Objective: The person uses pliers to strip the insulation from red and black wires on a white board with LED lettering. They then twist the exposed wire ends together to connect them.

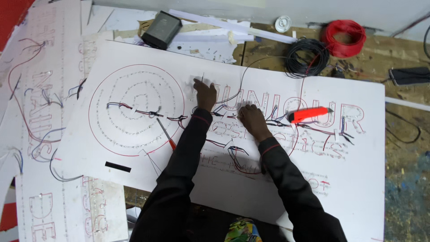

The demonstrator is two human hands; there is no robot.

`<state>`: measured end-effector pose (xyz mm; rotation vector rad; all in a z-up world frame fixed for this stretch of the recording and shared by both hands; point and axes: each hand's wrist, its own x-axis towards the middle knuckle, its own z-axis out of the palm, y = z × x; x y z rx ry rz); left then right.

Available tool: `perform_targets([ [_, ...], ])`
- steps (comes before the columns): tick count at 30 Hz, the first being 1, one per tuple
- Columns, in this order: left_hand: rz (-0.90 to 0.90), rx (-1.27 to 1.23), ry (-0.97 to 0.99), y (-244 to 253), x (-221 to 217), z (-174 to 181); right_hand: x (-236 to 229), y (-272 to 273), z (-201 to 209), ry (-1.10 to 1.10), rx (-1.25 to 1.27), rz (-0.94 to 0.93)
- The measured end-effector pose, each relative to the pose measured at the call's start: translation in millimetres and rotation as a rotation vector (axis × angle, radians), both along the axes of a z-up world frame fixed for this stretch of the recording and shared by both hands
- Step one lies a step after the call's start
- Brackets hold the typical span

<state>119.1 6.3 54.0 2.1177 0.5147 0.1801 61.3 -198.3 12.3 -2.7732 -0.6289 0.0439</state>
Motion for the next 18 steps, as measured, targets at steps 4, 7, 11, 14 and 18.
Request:
perform_targets([
  [4, -0.138, -0.037, -0.094, 3, 5, 0, 2, -3, 3, 0.073, 0.045, 0.012],
  [7, -0.25, -0.069, -0.241, 0, -14, -4, 9, -6, 0, 0.114, 0.139, 0.024],
  [11, -0.413, 0.217, -0.135, -10, -57, -15, 17, -5, -7, 0.204, 0.369, -0.006],
  [14, -0.409, 0.337, -0.229, -28, -74, -26, 14, -5, -3, 0.236, 0.505, -0.012],
  [18, -0.588, 0.541, -0.268, -34, -68, -32, 4, -6, 0, 0.164, 0.457, -0.009],
])
